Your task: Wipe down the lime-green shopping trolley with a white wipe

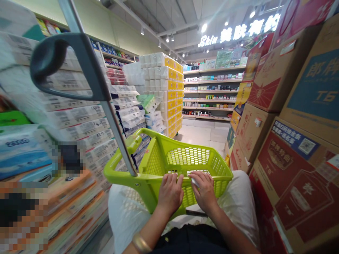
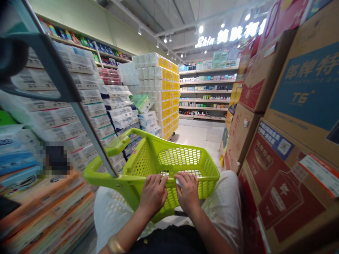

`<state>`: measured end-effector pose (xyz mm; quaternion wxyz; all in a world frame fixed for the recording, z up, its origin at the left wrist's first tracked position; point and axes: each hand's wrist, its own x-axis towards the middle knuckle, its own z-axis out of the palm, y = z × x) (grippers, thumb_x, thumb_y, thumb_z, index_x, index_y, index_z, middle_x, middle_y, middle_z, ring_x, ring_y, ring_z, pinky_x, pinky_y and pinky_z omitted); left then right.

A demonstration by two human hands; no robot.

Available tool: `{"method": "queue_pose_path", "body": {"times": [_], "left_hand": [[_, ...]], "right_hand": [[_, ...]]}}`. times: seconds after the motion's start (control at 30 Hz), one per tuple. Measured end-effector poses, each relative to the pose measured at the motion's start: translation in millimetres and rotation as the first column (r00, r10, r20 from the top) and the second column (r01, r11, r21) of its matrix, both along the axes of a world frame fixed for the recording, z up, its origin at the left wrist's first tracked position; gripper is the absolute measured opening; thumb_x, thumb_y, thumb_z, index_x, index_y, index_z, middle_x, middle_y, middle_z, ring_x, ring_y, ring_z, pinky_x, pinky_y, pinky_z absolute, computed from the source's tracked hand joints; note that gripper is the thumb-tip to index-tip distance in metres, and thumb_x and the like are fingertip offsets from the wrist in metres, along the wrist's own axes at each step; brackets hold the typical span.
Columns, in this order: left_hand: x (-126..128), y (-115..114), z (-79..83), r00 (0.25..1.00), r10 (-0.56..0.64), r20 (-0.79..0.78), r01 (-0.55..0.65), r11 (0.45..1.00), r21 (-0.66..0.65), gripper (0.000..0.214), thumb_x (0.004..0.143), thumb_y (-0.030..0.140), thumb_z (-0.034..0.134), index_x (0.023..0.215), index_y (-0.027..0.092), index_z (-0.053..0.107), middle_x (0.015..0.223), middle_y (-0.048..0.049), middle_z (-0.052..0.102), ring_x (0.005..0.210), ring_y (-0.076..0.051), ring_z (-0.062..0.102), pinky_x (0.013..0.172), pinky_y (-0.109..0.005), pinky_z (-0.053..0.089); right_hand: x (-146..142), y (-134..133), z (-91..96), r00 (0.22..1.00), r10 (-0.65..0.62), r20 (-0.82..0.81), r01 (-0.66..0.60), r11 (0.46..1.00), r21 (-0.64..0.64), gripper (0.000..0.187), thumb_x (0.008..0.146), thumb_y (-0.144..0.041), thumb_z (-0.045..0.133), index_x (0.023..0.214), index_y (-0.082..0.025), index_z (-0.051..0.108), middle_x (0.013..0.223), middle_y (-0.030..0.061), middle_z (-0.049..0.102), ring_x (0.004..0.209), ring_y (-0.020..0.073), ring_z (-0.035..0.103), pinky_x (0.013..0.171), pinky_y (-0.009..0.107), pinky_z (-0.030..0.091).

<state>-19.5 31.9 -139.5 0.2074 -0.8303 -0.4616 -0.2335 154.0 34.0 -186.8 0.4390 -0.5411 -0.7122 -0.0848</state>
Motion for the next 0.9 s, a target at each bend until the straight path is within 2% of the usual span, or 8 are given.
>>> {"method": "queue_pose_path", "body": {"times": [0.13,0.27,0.5,0.57,0.67,0.77,0.83,0.9], "left_hand": [[-0.3,-0.4,-0.2,1.000,-0.001,0.003,0.001,1.000,-0.012,0.040,0.078,0.016,0.058,0.118,0.019,0.058,0.100,-0.0082,0.061,0.099,-0.027,0.052,0.097,-0.042,0.038],[0.1,-0.8,-0.8,1.000,0.001,0.006,-0.001,1.000,-0.006,0.040,0.078,0.017,0.058,0.118,0.019,0.058,0.100,-0.0079,0.061,0.099,-0.027,0.052,0.097,-0.042,0.038],[0.4,0.7,-3.2,1.000,0.001,0.010,-0.001,1.000,-0.004,0.040,0.078,0.017,0.058,0.118,0.018,0.058,0.098,-0.0078,0.060,0.099,-0.027,0.051,0.096,-0.043,0.038],[0.2,0.6,-2.7,1.000,-0.004,0.014,0.004,1.000,0.005,0.040,0.077,0.017,0.059,0.118,0.018,0.058,0.098,-0.0078,0.060,0.098,-0.027,0.051,0.096,-0.042,0.037],[0.1,0.1,-1.9,1.000,-0.006,0.020,0.006,1.000,0.017,0.040,0.077,0.017,0.060,0.117,0.018,0.059,0.098,-0.0077,0.060,0.098,-0.026,0.051,0.097,-0.042,0.037],[0.7,0.0,-2.1,1.000,-0.002,0.023,0.002,1.000,0.013,0.039,0.077,0.017,0.060,0.117,0.019,0.059,0.098,-0.0076,0.060,0.097,-0.027,0.051,0.097,-0.042,0.037],[1.3,0.2,-2.5,1.000,0.001,0.025,-0.001,1.000,0.009,0.039,0.077,0.018,0.060,0.117,0.019,0.059,0.098,-0.0076,0.060,0.097,-0.027,0.051,0.098,-0.043,0.037],[1.8,0.3,-2.7,1.000,0.004,0.025,-0.004,1.000,0.000,0.040,0.078,0.017,0.059,0.117,0.019,0.058,0.098,-0.0078,0.060,0.098,-0.027,0.051,0.098,-0.043,0.037]], "right_hand": [[4.4,5.1,-6.2,0.997,-0.078,0.004,0.078,0.997,0.018,0.028,0.090,-0.022,0.054,0.113,-0.032,0.067,0.116,0.0015,0.071,0.111,0.0235,0.060,0.106,0.045,0.025],[2.4,4.9,-5.2,0.994,-0.105,-0.023,0.106,0.994,0.039,0.026,0.091,-0.023,0.053,0.110,-0.030,0.068,0.115,0.0039,0.070,0.110,0.0241,0.060,0.105,0.045,0.029],[-14.3,-8.2,9.3,0.998,0.037,-0.055,-0.038,0.999,-0.015,0.030,0.092,-0.017,0.049,0.115,-0.027,0.066,0.119,0.0048,0.067,0.115,0.0217,0.057,0.109,0.041,0.029],[-10.9,-7.5,8.0,0.997,-0.009,-0.072,0.007,1.000,-0.017,0.028,0.093,-0.019,0.049,0.113,-0.029,0.066,0.119,0.0036,0.068,0.116,0.0222,0.057,0.109,0.043,0.026],[0.5,-2.1,2.3,0.981,-0.156,-0.117,0.155,0.988,-0.017,0.028,0.094,-0.019,0.048,0.110,-0.029,0.068,0.118,0.0037,0.069,0.116,0.0244,0.057,0.109,0.047,0.021],[7.5,2.5,-1.3,0.958,-0.252,-0.135,0.255,0.967,0.000,0.028,0.092,-0.019,0.048,0.108,-0.027,0.069,0.117,0.0054,0.069,0.115,0.0259,0.057,0.107,0.047,0.021],[4.7,2.0,-0.5,0.973,-0.205,-0.103,0.208,0.978,0.015,0.027,0.092,-0.020,0.049,0.108,-0.027,0.069,0.116,0.0056,0.069,0.113,0.0251,0.057,0.106,0.045,0.024],[-2.7,-0.8,2.1,0.994,-0.096,-0.056,0.097,0.995,0.007,0.028,0.092,-0.019,0.049,0.111,-0.027,0.068,0.117,0.0050,0.069,0.114,0.0235,0.057,0.106,0.042,0.027]]}}
